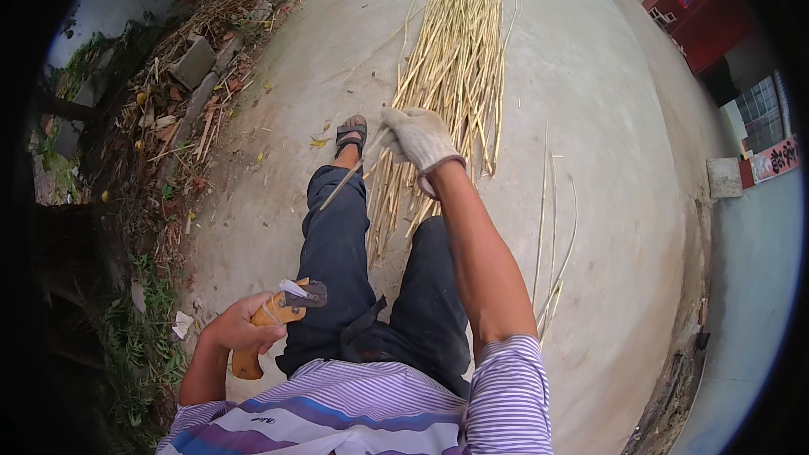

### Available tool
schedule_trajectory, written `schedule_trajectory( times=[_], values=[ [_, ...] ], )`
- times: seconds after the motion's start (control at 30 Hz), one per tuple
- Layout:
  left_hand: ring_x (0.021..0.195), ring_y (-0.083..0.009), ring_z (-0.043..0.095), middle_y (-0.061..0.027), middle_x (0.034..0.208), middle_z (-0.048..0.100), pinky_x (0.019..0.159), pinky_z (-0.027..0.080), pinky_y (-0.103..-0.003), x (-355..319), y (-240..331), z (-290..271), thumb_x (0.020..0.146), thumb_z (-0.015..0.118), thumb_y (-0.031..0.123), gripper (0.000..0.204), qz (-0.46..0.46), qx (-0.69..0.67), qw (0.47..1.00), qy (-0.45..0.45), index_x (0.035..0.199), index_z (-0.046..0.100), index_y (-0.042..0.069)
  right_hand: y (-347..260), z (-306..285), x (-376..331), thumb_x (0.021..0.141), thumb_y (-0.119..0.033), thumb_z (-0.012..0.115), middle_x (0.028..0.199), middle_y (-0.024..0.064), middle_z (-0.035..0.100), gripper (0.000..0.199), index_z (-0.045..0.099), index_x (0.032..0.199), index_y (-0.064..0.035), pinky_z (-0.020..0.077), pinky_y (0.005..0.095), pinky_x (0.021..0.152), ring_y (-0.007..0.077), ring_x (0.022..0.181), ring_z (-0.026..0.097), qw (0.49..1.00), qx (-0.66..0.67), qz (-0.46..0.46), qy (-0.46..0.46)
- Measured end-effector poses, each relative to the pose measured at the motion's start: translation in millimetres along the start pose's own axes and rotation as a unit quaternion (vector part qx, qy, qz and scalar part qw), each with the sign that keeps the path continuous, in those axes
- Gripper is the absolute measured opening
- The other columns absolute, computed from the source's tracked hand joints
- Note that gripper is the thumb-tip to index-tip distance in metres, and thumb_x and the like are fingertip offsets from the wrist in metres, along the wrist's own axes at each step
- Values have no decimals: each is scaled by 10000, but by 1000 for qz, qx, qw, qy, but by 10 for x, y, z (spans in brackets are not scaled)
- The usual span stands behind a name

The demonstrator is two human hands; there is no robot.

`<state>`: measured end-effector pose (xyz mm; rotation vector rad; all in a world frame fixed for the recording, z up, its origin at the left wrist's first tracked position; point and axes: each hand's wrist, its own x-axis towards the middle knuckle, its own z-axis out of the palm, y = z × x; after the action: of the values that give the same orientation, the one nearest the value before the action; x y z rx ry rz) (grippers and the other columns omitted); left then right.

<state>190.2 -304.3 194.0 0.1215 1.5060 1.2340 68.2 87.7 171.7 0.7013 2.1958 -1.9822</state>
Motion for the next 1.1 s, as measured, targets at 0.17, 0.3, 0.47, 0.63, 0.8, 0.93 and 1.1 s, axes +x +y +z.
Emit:
schedule_trajectory(
  times=[0.17,0.3,0.47,0.63,0.8,0.93,1.1],
  values=[
    [548,-88,564,-17,708,590,524,475,-251,-112,-17,115,899,748,163,405,21,-48,998,32,1186,531,-22,-1020,942,-425,927,-637,584,818,115,724,658,686,965,12,560,311,632,196,678,697,937,-275,-159,-142],
    [553,-82,560,-8,706,578,527,475,-245,-103,-118,151,909,735,155,392,26,-76,996,47,1198,533,-17,-1164,412,-1302,945,-572,586,808,123,696,576,698,950,-8,555,329,671,198,695,679,963,-113,-134,-203],
    [563,-72,555,3,719,570,532,481,-247,112,7,227,925,714,144,357,26,-49,997,51,1202,545,-3,-1282,-675,-2238,972,-403,652,908,115,733,414,698,1095,-11,578,305,686,186,734,689,981,-7,-128,-143],
    [575,-77,559,-1,723,577,533,484,-250,426,183,305,920,722,142,372,59,-16,997,49,1206,536,-6,-1139,-1133,-2847,963,-370,664,896,112,734,385,704,1090,-9,578,304,682,181,726,690,976,25,-188,-107],
    [579,-77,560,-2,723,575,528,476,-250,602,428,527,932,711,134,334,20,-11,1000,20,1178,531,-1,-927,-1292,-3034,954,-337,677,885,109,735,357,710,1086,-7,578,303,677,176,718,691,972,35,-207,-107],
    [572,-72,553,3,709,562,519,464,-248,725,495,643,942,698,125,318,9,6,1000,-1,1171,519,-2,-771,-1373,-3022,947,-311,687,876,106,735,335,715,1082,-5,578,302,673,172,712,691,969,41,-214,-118],
    [562,-68,544,6,703,562,517,459,-244,961,575,746,945,699,139,305,6,18,1000,-19,1141,509,1,-633,-1462,-2900,939,-278,700,864,103,736,308,721,1078,-3,578,301,668,167,704,692,971,44,-203,-122]
  ],
)
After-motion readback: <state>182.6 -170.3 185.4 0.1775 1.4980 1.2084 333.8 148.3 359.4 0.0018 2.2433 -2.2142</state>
